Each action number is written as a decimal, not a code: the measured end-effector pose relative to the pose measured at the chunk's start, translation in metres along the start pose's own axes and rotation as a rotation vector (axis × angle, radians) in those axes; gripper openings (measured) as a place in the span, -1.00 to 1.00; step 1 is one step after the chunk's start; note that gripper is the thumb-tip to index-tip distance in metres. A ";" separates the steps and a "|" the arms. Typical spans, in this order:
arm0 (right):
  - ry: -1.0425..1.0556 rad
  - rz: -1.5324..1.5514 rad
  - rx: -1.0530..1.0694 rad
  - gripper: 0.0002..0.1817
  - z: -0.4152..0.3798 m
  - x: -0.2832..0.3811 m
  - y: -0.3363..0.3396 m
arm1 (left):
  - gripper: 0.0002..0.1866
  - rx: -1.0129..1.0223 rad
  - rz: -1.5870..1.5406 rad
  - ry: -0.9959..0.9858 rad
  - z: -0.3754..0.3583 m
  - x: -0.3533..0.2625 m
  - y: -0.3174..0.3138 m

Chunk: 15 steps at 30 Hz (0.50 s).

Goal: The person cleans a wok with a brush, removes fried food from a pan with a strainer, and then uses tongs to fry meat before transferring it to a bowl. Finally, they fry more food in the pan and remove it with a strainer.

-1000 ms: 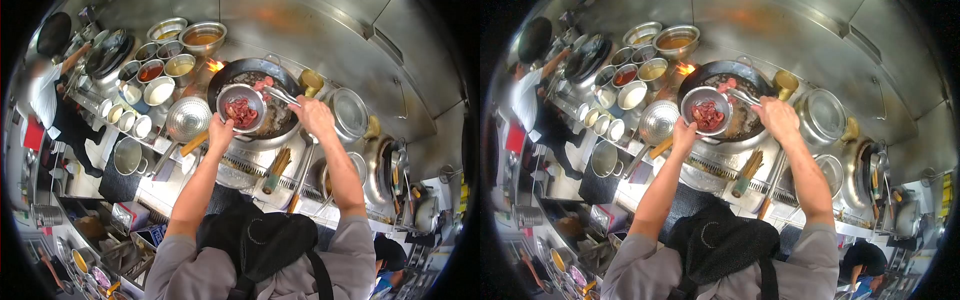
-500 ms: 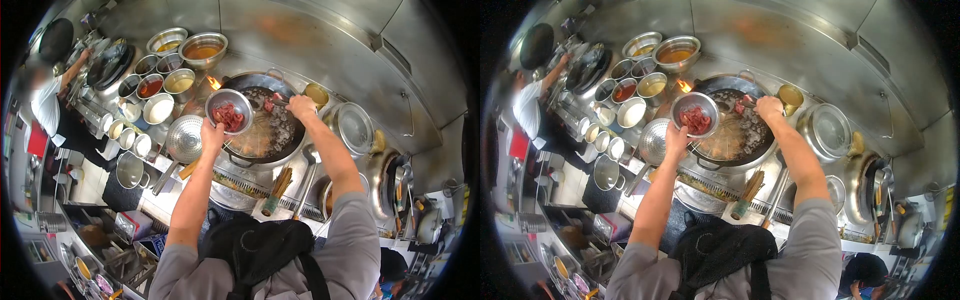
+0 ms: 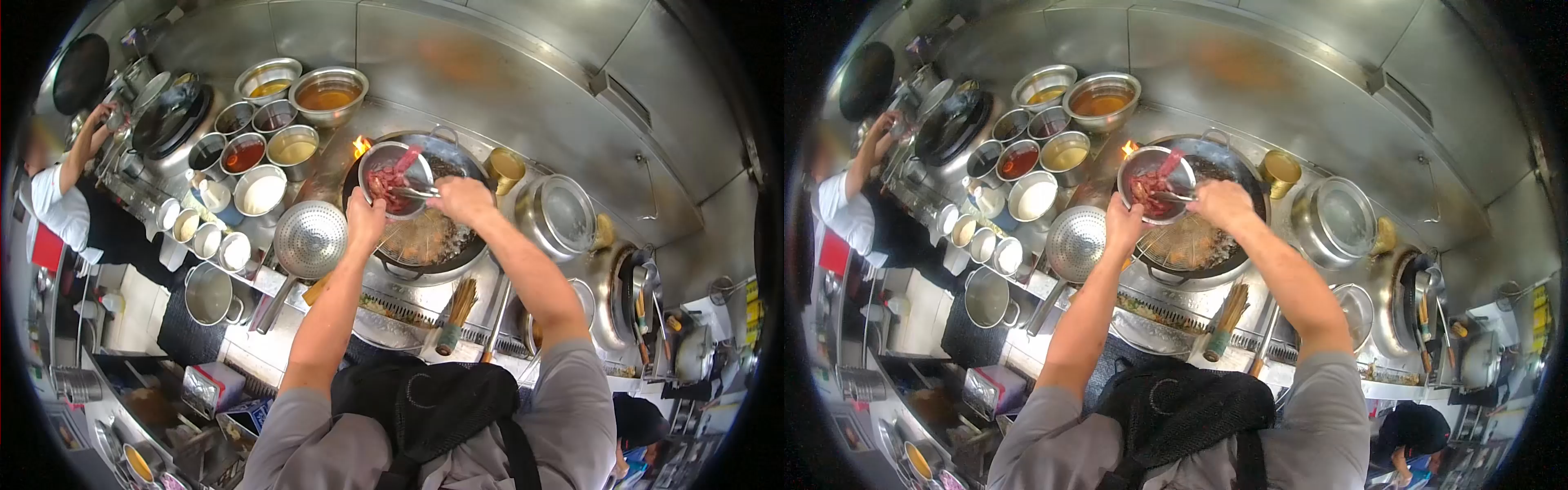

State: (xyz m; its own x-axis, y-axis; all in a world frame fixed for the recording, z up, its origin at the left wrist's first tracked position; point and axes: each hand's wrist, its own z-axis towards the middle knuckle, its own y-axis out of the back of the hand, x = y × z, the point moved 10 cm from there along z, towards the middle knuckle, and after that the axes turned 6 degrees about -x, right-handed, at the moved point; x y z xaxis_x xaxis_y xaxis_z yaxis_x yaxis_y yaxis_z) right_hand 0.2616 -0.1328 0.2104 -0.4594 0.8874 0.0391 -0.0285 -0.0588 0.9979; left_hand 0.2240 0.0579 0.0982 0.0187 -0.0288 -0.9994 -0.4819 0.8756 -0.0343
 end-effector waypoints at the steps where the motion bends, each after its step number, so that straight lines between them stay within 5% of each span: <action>1: 0.014 -0.020 0.043 -0.45 0.002 0.000 -0.013 | -0.74 0.002 0.007 -0.012 0.001 0.001 -0.003; 9: -0.083 -0.020 -0.079 -0.58 -0.012 -0.055 0.025 | -0.73 0.015 -0.075 0.151 0.023 0.029 -0.016; 11: -0.144 -0.019 -0.076 -0.58 -0.017 -0.071 0.032 | -0.71 -0.045 -0.035 0.014 0.041 0.057 -0.021; 15: -0.211 -0.144 0.050 -0.58 -0.012 -0.114 -0.005 | -0.70 -0.032 0.007 0.066 0.027 0.024 -0.028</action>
State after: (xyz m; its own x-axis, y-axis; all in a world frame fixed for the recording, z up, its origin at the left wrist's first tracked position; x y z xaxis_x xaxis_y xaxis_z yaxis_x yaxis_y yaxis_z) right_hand 0.3034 -0.2388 0.2004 -0.2579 0.9611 -0.0987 -0.0340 0.0931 0.9951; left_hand 0.2617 0.0463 0.0757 -0.0422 -0.0551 -0.9976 -0.5095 0.8601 -0.0259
